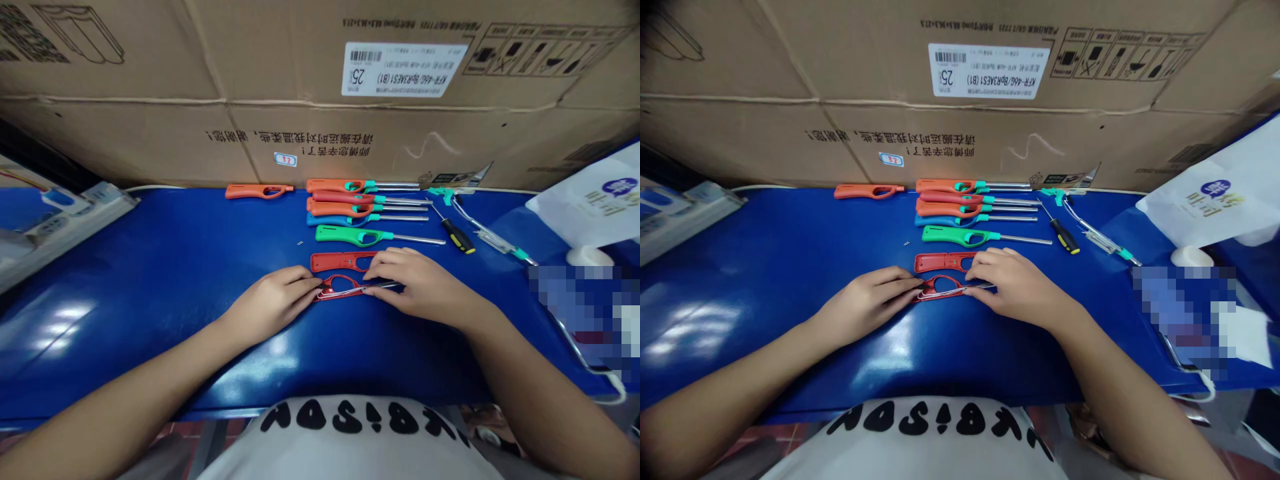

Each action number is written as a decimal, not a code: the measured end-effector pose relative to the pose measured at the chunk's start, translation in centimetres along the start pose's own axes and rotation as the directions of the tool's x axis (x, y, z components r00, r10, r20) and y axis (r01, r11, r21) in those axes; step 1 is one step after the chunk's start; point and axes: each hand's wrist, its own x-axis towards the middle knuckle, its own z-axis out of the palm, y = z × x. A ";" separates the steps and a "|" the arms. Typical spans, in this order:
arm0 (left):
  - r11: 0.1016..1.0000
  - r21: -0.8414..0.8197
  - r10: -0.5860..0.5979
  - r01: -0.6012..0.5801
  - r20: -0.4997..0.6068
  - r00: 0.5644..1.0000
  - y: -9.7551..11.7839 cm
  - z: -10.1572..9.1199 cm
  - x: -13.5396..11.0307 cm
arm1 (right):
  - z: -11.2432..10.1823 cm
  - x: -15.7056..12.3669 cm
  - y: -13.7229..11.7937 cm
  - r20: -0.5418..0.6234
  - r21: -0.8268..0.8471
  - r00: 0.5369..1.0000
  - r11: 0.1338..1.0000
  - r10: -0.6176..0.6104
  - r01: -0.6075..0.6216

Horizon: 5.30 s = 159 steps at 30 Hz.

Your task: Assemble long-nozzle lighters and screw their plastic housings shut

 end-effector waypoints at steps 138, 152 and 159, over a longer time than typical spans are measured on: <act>0.977 0.211 0.012 -0.040 0.134 0.991 2.2 0.2 -0.2 | 4.2 1.6 -1.7 -0.148 -0.315 0.932 0.909 -0.330 0.272; 0.942 0.336 -0.056 0.014 0.118 0.991 3.8 0.4 -0.5 | 1.0 0.6 -1.0 -0.047 -0.045 0.988 0.988 -0.148 0.146; 0.916 0.400 -0.015 -0.026 0.099 0.995 3.8 0.4 -0.6 | 1.7 0.5 -2.2 0.152 0.068 0.985 0.995 -0.077 0.068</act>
